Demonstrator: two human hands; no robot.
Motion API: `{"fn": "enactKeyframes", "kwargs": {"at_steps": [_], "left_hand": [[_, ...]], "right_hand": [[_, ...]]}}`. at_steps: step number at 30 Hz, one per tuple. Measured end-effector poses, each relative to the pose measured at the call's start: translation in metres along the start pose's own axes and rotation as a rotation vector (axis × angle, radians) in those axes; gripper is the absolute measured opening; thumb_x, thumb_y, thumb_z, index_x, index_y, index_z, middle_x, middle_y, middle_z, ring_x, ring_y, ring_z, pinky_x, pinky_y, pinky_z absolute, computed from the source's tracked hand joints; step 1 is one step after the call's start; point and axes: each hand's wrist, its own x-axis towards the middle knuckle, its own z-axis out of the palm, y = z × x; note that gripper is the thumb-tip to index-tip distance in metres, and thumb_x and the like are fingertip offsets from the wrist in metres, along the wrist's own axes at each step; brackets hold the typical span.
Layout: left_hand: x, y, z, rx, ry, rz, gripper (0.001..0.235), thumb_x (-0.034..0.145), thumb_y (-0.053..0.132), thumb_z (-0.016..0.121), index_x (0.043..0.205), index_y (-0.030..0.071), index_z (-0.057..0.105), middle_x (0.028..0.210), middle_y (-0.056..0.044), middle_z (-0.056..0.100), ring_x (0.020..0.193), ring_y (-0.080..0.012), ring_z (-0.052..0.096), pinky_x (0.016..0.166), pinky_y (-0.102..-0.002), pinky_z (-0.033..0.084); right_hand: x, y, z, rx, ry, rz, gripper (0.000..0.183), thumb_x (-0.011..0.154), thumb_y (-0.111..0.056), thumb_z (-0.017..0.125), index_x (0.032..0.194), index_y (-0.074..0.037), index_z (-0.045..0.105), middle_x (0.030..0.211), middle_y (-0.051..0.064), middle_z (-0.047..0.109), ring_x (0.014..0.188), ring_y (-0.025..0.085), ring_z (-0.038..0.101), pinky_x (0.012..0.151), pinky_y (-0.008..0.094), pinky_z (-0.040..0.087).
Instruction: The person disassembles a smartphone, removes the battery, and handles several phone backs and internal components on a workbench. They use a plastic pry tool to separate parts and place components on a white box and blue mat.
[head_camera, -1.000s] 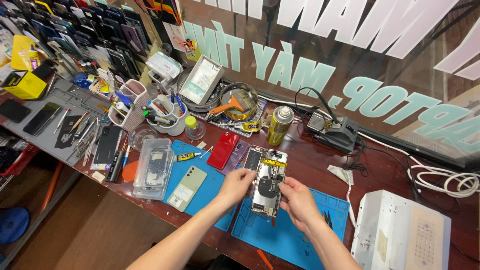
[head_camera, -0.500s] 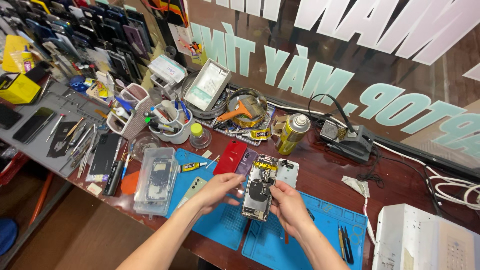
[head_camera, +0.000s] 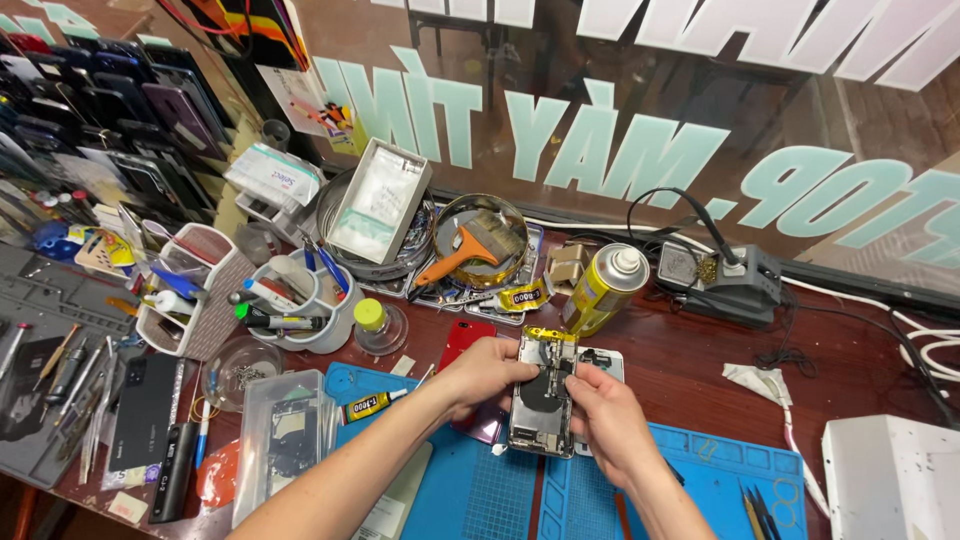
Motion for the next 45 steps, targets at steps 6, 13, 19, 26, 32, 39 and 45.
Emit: {"fn": "enactKeyframes", "kwargs": {"at_steps": [6,13,19,26,32,39,45], "left_hand": [[0.012,-0.022,0.002,-0.054,0.081,0.091,0.039,0.088,0.007,0.067,0.126,-0.001,0.059,0.097,-0.010,0.073,0.075,-0.0140,0.072,0.061,-0.030,0.059],[0.041,-0.048,-0.002,0.111,0.251,0.323,0.046,0.086,0.009,0.071,0.130,0.003,0.059,0.103,-0.008,0.072,0.088,-0.0140,0.070,0.074,-0.028,0.058],[0.049,-0.047,-0.007,0.020,0.142,0.307,0.043,0.083,0.007,0.072,0.125,-0.001,0.065,0.100,-0.012,0.074,0.084,-0.0153,0.070,0.072,-0.029,0.058],[0.040,-0.041,0.004,0.106,0.139,0.344,0.049,0.081,0.005,0.070,0.130,0.004,0.061,0.102,-0.011,0.074,0.085,-0.0148,0.071,0.072,-0.028,0.058],[0.021,-0.039,0.012,0.101,0.318,0.375,0.071,0.079,0.002,0.064,0.147,0.009,0.046,0.100,-0.015,0.067,0.082,-0.0180,0.066,0.068,-0.031,0.056],[-0.048,-0.051,-0.022,0.543,0.320,0.485,0.070,0.080,0.012,0.064,0.146,0.008,0.042,0.093,-0.016,0.074,0.078,-0.0294,0.072,0.069,-0.042,0.056],[-0.101,-0.076,-0.068,1.120,0.250,0.602,0.034,0.080,0.021,0.073,0.109,0.003,0.074,0.100,-0.024,0.073,0.100,-0.0403,0.071,0.092,-0.048,0.054]], "right_hand": [[0.019,0.027,-0.007,0.020,0.012,-0.025,0.023,0.099,-0.010,0.054,0.116,0.000,0.067,0.099,0.007,0.074,0.083,0.014,0.072,0.071,0.031,0.061],[0.032,0.057,-0.013,0.045,-0.023,-0.145,0.025,0.100,-0.011,0.052,0.116,0.000,0.068,0.098,0.007,0.074,0.080,0.014,0.071,0.069,0.029,0.059],[0.044,0.077,-0.003,-0.006,0.025,-0.378,0.031,0.106,-0.024,0.051,0.114,0.001,0.067,0.095,0.005,0.073,0.079,0.009,0.067,0.069,0.025,0.055],[0.039,0.088,0.004,0.005,0.080,-0.469,0.033,0.107,-0.026,0.049,0.115,0.001,0.067,0.095,0.003,0.071,0.081,0.008,0.065,0.072,0.026,0.053],[0.031,0.086,0.020,0.082,0.107,-0.499,0.035,0.106,-0.025,0.046,0.117,0.001,0.066,0.097,0.004,0.071,0.082,0.010,0.066,0.074,0.027,0.055],[0.002,0.109,0.036,-0.035,0.202,-0.488,0.031,0.104,-0.021,0.050,0.114,0.002,0.067,0.096,0.004,0.072,0.081,0.011,0.067,0.073,0.028,0.056],[-0.025,0.153,0.061,-0.303,0.330,-0.354,0.028,0.102,-0.023,0.053,0.106,-0.003,0.072,0.088,0.002,0.073,0.077,0.009,0.065,0.068,0.026,0.052]]}}
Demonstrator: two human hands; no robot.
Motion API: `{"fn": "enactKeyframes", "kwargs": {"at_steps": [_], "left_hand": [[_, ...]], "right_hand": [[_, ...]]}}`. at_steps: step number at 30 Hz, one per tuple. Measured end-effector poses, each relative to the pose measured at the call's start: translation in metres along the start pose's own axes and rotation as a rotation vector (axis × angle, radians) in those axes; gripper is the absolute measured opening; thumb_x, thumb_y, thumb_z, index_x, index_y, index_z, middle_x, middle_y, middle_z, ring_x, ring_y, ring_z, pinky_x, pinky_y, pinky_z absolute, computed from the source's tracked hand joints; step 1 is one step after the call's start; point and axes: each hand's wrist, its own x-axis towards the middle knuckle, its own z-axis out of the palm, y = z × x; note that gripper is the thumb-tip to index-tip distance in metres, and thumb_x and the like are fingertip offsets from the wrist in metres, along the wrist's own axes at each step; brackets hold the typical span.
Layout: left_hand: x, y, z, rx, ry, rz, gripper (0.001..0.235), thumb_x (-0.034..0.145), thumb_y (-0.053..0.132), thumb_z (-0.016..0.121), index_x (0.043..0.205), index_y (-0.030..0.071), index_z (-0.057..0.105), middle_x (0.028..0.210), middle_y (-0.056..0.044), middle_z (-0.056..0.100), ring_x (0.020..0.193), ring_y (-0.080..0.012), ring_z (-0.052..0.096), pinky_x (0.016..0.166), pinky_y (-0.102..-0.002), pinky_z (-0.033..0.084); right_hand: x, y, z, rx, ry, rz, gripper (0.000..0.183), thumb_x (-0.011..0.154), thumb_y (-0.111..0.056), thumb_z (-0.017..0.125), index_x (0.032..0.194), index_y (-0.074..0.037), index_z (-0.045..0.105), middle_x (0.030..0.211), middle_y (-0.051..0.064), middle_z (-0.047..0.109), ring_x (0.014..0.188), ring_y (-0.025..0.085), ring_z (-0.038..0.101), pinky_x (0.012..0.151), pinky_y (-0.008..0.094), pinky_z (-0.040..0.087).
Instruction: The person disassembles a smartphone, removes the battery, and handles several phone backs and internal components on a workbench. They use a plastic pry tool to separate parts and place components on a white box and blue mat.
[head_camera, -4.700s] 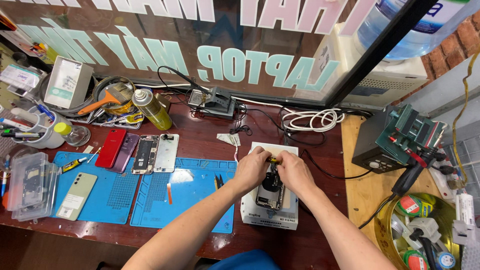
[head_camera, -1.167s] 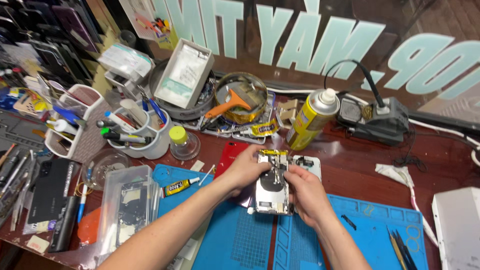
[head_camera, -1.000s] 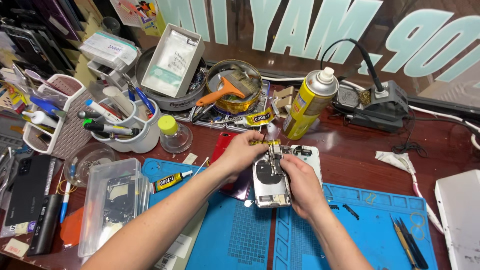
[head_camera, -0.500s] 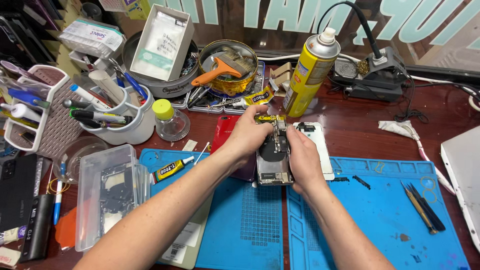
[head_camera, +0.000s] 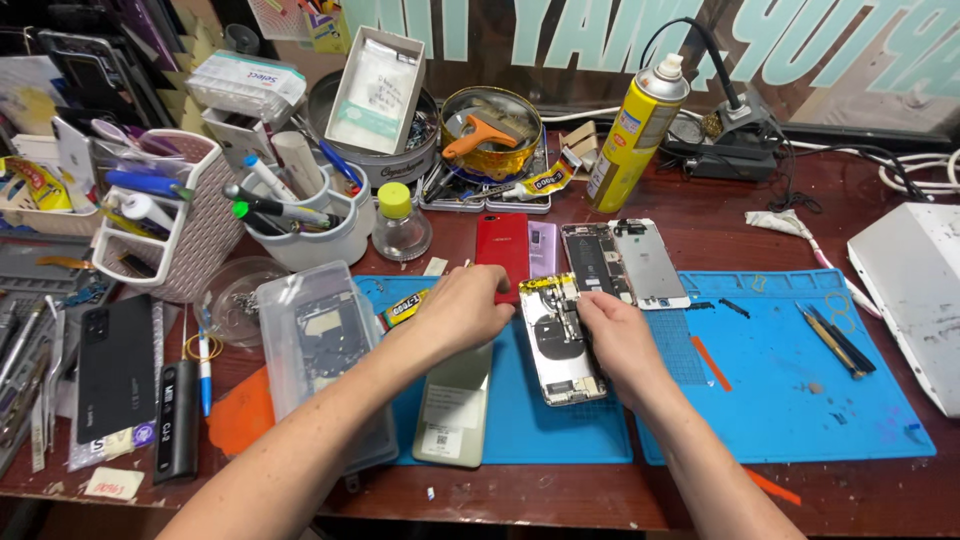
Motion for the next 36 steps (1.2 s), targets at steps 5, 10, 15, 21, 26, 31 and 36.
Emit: {"fn": "enactKeyframes", "kwargs": {"at_steps": [5,10,15,21,26,31,36], "left_hand": [[-0.024,-0.006,0.019,0.047,-0.100,-0.119,0.036,0.082,0.023,0.073,0.113,0.004,0.072,0.102,-0.024,0.072,0.101,-0.0403,0.070,0.091,-0.051,0.054],[-0.046,0.001,0.026,0.295,-0.086,-0.198,0.063,0.080,0.036,0.080,0.125,0.000,0.056,0.122,-0.028,0.059,0.112,-0.0441,0.062,0.090,-0.050,0.057],[-0.056,0.010,0.028,0.341,-0.128,-0.347,0.091,0.079,0.044,0.083,0.141,-0.002,0.036,0.131,-0.037,0.047,0.114,-0.0477,0.060,0.090,-0.048,0.058],[-0.055,0.010,0.025,0.336,-0.141,-0.368,0.090,0.077,0.045,0.083,0.141,0.001,0.039,0.130,-0.034,0.049,0.115,-0.0457,0.061,0.091,-0.048,0.058],[-0.053,0.006,0.024,0.337,-0.161,-0.360,0.091,0.075,0.049,0.084,0.141,0.004,0.042,0.131,-0.029,0.049,0.115,-0.0437,0.062,0.090,-0.048,0.058],[-0.046,0.005,0.017,0.351,-0.235,-0.391,0.088,0.075,0.051,0.084,0.141,0.006,0.046,0.131,-0.026,0.050,0.109,-0.0409,0.067,0.089,-0.047,0.059],[-0.043,0.005,0.016,0.411,-0.254,-0.345,0.093,0.072,0.058,0.086,0.138,0.005,0.049,0.127,-0.023,0.055,0.108,-0.0366,0.068,0.087,-0.045,0.059]], "right_hand": [[-0.022,0.031,0.009,-0.144,-0.034,0.032,0.029,0.103,-0.024,0.054,0.103,-0.001,0.072,0.081,0.002,0.067,0.069,0.010,0.057,0.060,0.029,0.045],[-0.030,0.038,0.010,-0.268,0.047,0.051,0.028,0.098,-0.025,0.057,0.102,-0.001,0.072,0.083,0.008,0.070,0.070,0.019,0.065,0.061,0.037,0.051],[-0.031,0.026,0.012,-0.830,0.120,-0.278,0.031,0.093,-0.033,0.063,0.101,-0.006,0.076,0.092,0.021,0.076,0.087,0.036,0.072,0.078,0.045,0.055],[-0.038,0.015,0.015,-0.859,0.092,-0.203,0.040,0.094,-0.043,0.063,0.097,-0.005,0.075,0.086,0.022,0.075,0.085,0.038,0.074,0.078,0.047,0.057],[-0.041,0.018,0.019,-0.921,0.112,-0.333,0.037,0.095,-0.039,0.063,0.092,-0.003,0.071,0.081,0.024,0.073,0.082,0.042,0.072,0.075,0.051,0.056],[-0.041,0.016,0.025,-0.951,0.136,-0.365,0.034,0.093,-0.035,0.065,0.088,-0.001,0.068,0.078,0.024,0.072,0.079,0.043,0.071,0.073,0.053,0.055],[-0.045,0.007,0.030,-0.992,0.130,-0.318,0.036,0.093,-0.036,0.066,0.088,-0.001,0.068,0.077,0.025,0.072,0.080,0.043,0.071,0.075,0.053,0.055]]}}
